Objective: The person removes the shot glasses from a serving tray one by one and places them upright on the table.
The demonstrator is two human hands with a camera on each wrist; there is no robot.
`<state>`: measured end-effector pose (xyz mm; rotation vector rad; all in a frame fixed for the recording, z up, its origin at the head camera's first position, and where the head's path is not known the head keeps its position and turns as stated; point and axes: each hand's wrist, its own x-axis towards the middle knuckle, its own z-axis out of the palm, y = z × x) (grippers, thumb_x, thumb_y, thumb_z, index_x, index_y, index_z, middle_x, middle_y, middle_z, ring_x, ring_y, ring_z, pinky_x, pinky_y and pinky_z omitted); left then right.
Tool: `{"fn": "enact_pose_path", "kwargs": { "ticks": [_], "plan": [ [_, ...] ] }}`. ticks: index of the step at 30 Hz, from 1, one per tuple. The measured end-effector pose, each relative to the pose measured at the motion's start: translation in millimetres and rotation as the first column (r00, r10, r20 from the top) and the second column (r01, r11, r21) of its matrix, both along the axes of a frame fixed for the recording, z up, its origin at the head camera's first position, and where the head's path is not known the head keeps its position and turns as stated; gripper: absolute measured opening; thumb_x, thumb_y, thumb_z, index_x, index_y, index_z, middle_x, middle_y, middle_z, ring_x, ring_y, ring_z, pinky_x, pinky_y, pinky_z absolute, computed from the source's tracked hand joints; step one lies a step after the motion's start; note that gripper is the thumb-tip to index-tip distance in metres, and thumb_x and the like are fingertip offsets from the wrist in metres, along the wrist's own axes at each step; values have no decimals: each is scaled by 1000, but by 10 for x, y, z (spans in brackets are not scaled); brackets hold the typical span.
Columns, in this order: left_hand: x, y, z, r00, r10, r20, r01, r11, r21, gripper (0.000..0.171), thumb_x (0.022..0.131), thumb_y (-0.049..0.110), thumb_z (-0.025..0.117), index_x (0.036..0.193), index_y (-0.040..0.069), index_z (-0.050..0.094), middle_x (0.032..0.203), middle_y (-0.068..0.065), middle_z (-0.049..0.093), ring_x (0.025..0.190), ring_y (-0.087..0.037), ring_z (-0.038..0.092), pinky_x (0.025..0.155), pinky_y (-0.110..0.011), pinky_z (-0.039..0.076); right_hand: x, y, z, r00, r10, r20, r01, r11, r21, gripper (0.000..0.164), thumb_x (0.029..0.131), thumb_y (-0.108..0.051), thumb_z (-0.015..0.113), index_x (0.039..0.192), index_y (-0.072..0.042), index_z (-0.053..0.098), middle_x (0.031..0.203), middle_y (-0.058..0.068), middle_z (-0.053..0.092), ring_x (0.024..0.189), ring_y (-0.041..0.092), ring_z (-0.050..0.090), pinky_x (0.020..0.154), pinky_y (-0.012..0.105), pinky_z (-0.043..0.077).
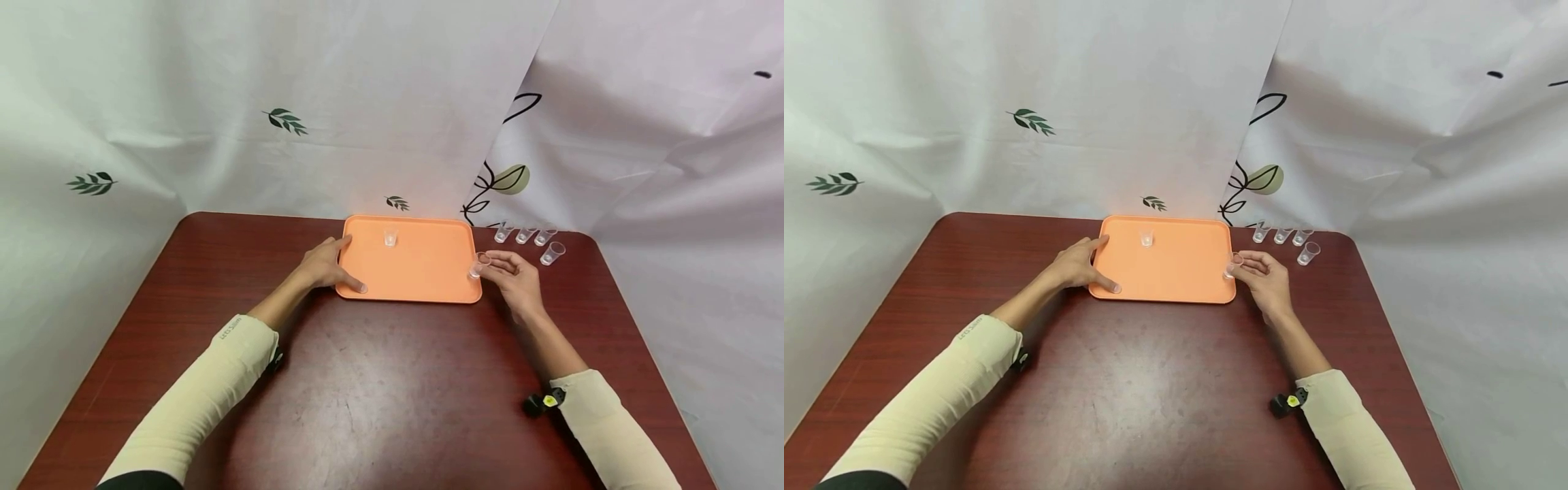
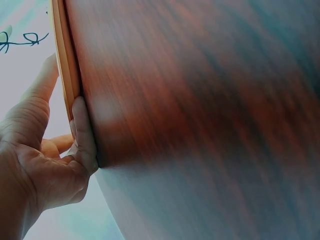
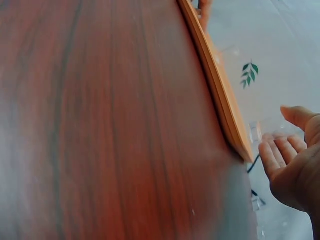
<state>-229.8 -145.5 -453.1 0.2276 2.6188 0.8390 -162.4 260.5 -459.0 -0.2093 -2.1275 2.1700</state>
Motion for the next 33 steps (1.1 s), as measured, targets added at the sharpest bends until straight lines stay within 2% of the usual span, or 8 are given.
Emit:
{"fn": "enact_pose_path", "kwargs": {
  "ticks": [8,19,25,33],
  "plan": [
    [-1,-7,3,1000,6,21,-6,1000,-3,141,75,50,106,183,21,21,171,-18,43,152,-47,48,126,-64,45,-53,208,11,996,-87,-5,87,996,-10,41,93,-1,91,130,5,74,98,-13,86,97,-1,81,87,15,63],
    [4,-12,7,1000,3,16,-3,1000,0,141,74,50,107,183,20,22,168,-18,45,148,-45,51,124,-62,47,-174,386,-27,980,-198,3,198,978,-70,43,94,5,87,135,8,72,98,-11,85,96,0,79,87,13,61],
    [12,-9,4,1000,3,26,-3,1000,11,142,74,49,107,183,19,22,168,-18,45,149,-44,51,125,-62,46,-227,461,-92,962,-270,39,272,958,-86,48,93,7,88,138,7,73,96,-12,83,94,-1,77,85,12,60],
    [19,9,24,999,6,33,-7,1000,10,141,74,48,107,183,19,23,170,-18,44,151,-44,50,127,-61,45,-286,526,-154,925,-381,16,378,913,-155,47,91,12,86,136,8,74,91,-10,84,85,1,80,82,13,62]
  ]
}}
